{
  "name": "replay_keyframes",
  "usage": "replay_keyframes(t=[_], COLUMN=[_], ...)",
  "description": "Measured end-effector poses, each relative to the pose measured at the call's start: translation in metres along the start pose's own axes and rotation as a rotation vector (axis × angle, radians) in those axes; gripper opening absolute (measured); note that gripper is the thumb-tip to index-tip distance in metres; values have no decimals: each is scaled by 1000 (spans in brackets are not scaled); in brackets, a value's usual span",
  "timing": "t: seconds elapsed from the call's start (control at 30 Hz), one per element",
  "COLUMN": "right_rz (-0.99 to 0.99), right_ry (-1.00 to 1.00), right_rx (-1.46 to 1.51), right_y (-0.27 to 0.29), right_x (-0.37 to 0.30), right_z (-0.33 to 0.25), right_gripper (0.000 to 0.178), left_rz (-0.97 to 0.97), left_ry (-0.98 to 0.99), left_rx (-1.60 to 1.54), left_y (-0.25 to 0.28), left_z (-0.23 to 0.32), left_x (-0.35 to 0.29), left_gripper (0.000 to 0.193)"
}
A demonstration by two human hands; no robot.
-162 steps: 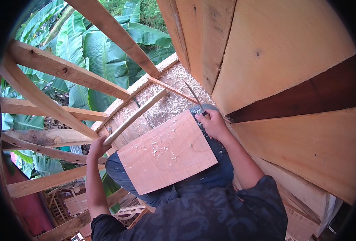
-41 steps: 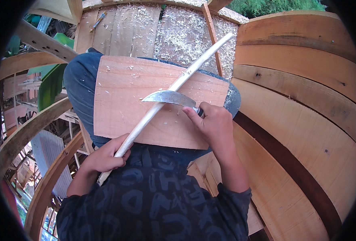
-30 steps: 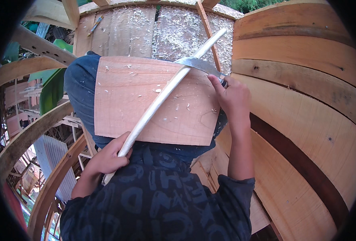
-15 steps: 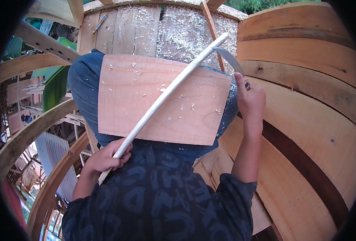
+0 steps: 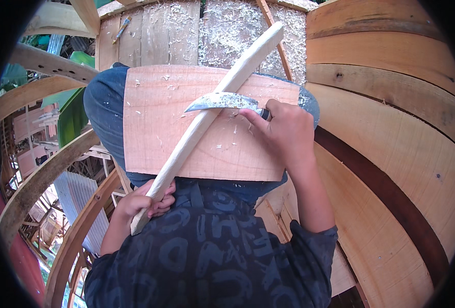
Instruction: The person carves a long, thin piece of wood using a curved knife. They hold the wood on a board placed on their lap and repeatedly shave off thin strips of wood to shape the piece.
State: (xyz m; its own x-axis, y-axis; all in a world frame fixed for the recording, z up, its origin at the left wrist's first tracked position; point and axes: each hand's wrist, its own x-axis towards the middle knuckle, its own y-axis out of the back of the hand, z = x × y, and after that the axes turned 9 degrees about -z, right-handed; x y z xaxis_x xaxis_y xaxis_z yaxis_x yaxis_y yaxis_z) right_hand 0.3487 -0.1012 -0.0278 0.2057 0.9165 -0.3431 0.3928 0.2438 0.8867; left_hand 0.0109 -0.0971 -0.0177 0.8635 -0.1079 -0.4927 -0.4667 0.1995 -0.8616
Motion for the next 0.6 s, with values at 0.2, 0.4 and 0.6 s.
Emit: replay_keyframes(t=[0.2, 0.4, 0.6], right_rz=[147, -52, -48], right_ry=[-418, 51, 50], right_rx=[148, 12, -35], right_y=[33, 3, -2], right_x=[25, -26, -15], right_z=[87, -11, -7], right_gripper=[64, 62, 61], left_rz=[-26, -12, 45], left_ry=[19, 7, 36], left_rx=[49, 49, 156], left_y=[9, 3, 2], left_z=[-3, -1, 0], left_x=[-11, 0, 1], left_gripper=[33, 32, 29])
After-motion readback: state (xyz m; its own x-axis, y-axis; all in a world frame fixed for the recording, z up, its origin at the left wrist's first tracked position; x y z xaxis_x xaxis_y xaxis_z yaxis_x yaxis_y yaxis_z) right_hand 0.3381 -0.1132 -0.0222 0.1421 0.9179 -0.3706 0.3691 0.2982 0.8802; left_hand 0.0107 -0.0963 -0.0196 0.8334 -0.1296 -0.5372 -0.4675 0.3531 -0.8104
